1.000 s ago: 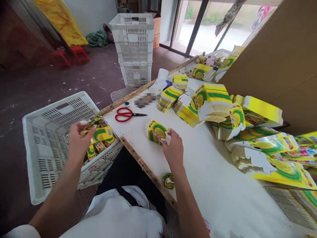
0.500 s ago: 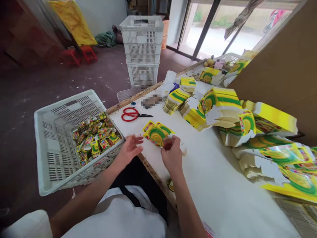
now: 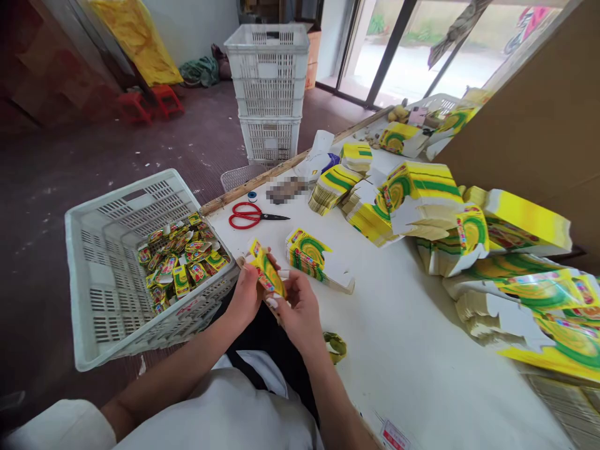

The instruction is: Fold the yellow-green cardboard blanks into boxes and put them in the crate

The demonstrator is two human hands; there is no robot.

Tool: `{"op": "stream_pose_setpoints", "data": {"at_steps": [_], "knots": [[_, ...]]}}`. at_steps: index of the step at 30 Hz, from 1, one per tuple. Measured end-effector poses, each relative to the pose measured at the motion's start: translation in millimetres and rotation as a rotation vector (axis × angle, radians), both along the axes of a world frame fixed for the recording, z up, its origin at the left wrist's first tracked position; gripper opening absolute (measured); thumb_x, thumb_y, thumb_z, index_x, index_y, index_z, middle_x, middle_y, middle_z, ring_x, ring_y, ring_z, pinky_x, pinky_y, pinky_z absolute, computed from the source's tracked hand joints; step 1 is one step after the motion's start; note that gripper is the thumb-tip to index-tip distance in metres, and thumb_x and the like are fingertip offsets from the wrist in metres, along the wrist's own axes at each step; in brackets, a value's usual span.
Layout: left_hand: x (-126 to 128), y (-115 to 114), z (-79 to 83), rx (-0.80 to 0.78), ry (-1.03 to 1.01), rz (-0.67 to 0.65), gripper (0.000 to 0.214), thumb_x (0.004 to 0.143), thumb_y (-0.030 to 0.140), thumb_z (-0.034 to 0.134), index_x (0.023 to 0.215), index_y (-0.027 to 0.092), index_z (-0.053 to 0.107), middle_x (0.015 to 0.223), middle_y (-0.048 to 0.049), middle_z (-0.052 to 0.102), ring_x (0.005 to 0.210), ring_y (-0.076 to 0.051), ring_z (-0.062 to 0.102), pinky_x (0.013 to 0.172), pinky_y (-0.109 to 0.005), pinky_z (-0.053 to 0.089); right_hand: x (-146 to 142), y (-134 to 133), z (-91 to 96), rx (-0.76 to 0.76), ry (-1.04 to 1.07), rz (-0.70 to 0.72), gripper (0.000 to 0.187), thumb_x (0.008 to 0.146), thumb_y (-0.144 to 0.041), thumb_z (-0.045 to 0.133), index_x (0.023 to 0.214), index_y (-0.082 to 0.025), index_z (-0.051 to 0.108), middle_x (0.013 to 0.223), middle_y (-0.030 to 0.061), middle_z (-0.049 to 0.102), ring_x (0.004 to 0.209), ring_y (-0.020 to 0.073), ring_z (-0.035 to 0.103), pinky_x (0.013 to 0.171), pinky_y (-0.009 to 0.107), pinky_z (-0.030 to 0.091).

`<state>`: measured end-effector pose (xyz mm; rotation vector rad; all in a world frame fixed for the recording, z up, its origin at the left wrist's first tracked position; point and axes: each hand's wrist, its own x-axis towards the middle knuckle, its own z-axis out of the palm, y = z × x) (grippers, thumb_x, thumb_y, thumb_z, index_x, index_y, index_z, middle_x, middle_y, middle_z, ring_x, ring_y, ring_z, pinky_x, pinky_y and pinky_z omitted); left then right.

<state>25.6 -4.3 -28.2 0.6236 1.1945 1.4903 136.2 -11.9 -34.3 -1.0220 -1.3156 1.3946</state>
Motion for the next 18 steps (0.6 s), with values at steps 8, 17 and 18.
{"op": "stream_pose_setpoints", "data": {"at_steps": [8, 17, 18], "knots": [[-9, -3, 0.4, -0.018, 0.009, -0.048, 0.035, 0.066, 0.051, 0.076, 0.075, 0.018, 0.066, 0.068, 0.0012, 0.067, 0.062, -0.014, 0.060, 0.064, -0.027, 0.049, 20, 5, -6.0, 0.147, -0.267, -0.118, 0.012, 0.082, -0.023, 0.054, 0.088, -0.022, 0.065, 0.079, 0.0012, 0.070, 0.069, 0.0173, 0.063, 0.065, 0.031, 0.052], [-40, -2, 19.7, 0.093, 0.662, -0.346, 0.074, 0.042, 0.039, 0.089, 0.109, 0.021, 0.061, 0.115, -0.0105, 0.066, 0.104, -0.029, 0.061, 0.094, -0.042, 0.044, 42, 9, 1.4, 0.717, -0.678, 0.006, 0.032, 0.087, -0.013, 0.052, 0.097, -0.036, 0.072, 0.089, 0.0012, 0.072, 0.092, 0.0230, 0.063, 0.100, 0.052, 0.041], [-39, -2, 20.5, 0.086, 0.734, -0.422, 0.070, 0.045, 0.040, 0.088, 0.107, 0.021, 0.063, 0.108, -0.0093, 0.067, 0.098, -0.029, 0.062, 0.089, -0.040, 0.046, 41, 8, 1.4, 0.737, -0.683, -0.004, 0.033, 0.087, -0.013, 0.052, 0.101, -0.037, 0.070, 0.097, 0.0010, 0.072, 0.101, 0.0242, 0.061, 0.106, 0.055, 0.034]]}}
